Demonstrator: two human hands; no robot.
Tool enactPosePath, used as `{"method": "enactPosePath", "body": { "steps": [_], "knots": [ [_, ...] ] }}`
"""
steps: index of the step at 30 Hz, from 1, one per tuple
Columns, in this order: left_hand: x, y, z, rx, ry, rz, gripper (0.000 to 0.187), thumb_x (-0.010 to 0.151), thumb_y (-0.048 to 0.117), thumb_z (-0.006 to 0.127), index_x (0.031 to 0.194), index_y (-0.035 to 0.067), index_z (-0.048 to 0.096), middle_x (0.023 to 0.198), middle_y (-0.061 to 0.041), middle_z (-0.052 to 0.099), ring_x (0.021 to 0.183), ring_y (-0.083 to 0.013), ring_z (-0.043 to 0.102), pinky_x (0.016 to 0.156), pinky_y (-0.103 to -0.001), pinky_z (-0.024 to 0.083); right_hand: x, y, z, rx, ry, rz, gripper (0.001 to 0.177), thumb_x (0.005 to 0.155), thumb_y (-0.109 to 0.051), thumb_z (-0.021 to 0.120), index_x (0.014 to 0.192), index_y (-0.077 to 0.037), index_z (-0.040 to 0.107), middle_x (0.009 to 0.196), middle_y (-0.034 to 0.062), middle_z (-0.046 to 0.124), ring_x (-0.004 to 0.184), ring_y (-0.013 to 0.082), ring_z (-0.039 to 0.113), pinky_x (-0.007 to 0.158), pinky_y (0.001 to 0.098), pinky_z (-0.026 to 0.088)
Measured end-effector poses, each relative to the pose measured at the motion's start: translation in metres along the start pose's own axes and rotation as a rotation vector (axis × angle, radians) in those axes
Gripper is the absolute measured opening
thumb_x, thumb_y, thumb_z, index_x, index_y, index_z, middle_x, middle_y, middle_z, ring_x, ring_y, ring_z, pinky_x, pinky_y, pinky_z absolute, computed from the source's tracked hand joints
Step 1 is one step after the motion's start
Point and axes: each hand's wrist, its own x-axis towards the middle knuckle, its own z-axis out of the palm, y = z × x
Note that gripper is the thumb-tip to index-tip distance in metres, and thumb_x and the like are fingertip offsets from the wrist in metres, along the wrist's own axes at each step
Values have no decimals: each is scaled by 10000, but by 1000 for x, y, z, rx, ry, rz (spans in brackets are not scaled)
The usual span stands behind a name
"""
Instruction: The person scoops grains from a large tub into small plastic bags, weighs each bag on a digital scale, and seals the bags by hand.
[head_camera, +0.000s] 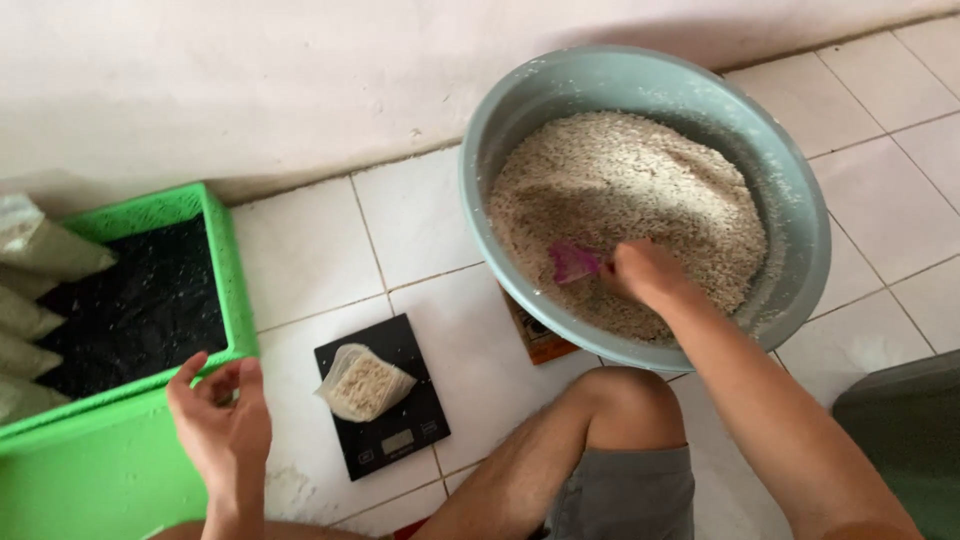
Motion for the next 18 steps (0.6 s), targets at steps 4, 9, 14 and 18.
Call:
{"method": "enactPosePath", "body": {
  "steps": [4, 9, 14, 18],
  "knots": [
    [1, 2, 3, 32, 2, 41, 470, 971, 16, 647, 1343, -119, 393, 964, -178, 632, 837, -210, 583, 664, -295, 459, 13, 18, 5, 50, -40, 32, 388, 957, -387, 564, 847, -73, 763, 689, 87, 693, 536, 194, 597, 549, 339, 471],
    [-2, 9, 6, 10, 23, 74, 465, 970, 2, 651, 1347, -109, 402, 985, -173, 627, 849, -214, 580, 685, -305, 453, 3, 21, -8, 274, -45, 65, 364, 1025, -310, 451, 1163, -115, 726, 766, 60, 738, 415, 106, 443, 451, 237, 417],
    [-8, 13, -2, -18, 53, 107, 467, 979, -18, 644, 1348, -127, 380, 964, -172, 611, 811, -202, 558, 648, -291, 442, -2, 35, -9, 253, 40, 81, 359, 1014, -315, 495, 964, -81, 762, 598, 38, 616, 416, 106, 448, 435, 230, 386],
    [-11, 21, -7, -49, 41, 81, 447, 970, -22, 638, 1333, -114, 395, 963, -181, 621, 816, -213, 580, 644, -294, 458, -23, 42, -13, 337, 101, 128, 395, 961, -417, 548, 1115, -122, 759, 539, 30, 589, 419, 122, 471, 494, 262, 447]
  ]
}}
